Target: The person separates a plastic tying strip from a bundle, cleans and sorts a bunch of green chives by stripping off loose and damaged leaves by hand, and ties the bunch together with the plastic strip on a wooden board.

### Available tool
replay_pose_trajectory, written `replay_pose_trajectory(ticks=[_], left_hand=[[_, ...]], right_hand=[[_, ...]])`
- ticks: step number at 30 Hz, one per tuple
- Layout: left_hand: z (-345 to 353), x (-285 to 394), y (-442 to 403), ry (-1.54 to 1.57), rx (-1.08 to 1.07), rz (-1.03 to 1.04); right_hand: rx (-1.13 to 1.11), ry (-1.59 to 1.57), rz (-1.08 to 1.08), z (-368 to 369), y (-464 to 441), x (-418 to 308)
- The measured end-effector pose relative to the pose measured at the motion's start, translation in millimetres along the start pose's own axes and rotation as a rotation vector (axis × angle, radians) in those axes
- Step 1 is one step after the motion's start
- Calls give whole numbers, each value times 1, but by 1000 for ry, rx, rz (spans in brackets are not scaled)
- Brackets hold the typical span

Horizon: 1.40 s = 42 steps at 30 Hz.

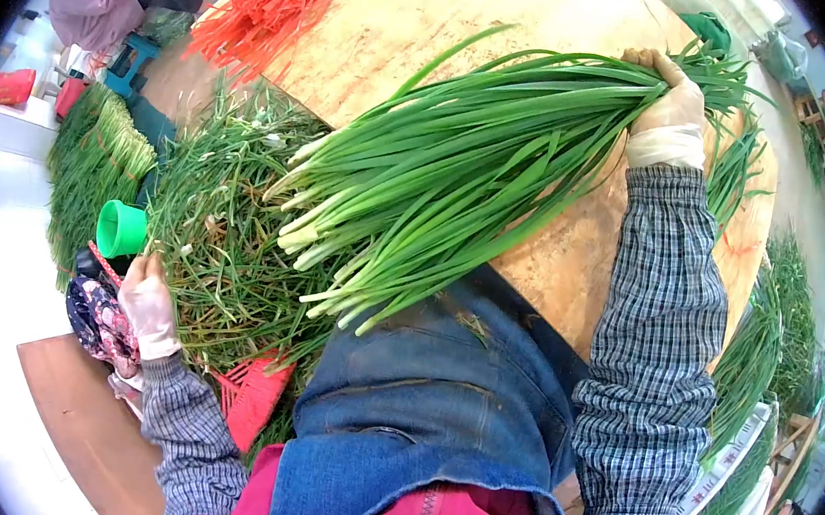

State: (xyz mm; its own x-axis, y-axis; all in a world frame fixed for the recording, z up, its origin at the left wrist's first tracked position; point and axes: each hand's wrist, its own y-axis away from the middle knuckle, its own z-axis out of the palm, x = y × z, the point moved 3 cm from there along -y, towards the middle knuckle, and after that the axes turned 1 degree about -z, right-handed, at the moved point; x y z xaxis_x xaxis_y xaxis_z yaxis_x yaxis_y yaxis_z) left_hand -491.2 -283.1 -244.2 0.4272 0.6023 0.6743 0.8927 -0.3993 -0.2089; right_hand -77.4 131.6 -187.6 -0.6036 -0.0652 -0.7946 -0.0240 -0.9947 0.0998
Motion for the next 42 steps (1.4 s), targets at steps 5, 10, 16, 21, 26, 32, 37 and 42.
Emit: replay_pose_trajectory(ticks=[5, 10, 16, 21, 26, 32, 37, 42], left_hand=[[16, 72, 33, -222, 24, 657], [78, 151, 42, -48, -162, 747], [105, 166, 49, -453, -340, 985], [95, 228, 53, 832, -1151, -12], [8, 239, 14, 1531, -968, 529], [14, 138, 6, -149, -89, 737], [88, 145, 46, 22, -335, 853], [108, 134, 35, 555, -722, 380]], right_hand=[[45, 79, -53, 10, 7, -6], [-42, -36, 33, 8, 4, -11], [-65, -75, 31, 17, 9, -14], [-329, -141, 146, 29, 16, -18], [-132, -70, 98, 42, 29, -18], [-398, -152, 162, 23, 21, -9], [-110, -27, 77, 14, 12, -6], [-197, -31, 109, 7, 9, -1]])
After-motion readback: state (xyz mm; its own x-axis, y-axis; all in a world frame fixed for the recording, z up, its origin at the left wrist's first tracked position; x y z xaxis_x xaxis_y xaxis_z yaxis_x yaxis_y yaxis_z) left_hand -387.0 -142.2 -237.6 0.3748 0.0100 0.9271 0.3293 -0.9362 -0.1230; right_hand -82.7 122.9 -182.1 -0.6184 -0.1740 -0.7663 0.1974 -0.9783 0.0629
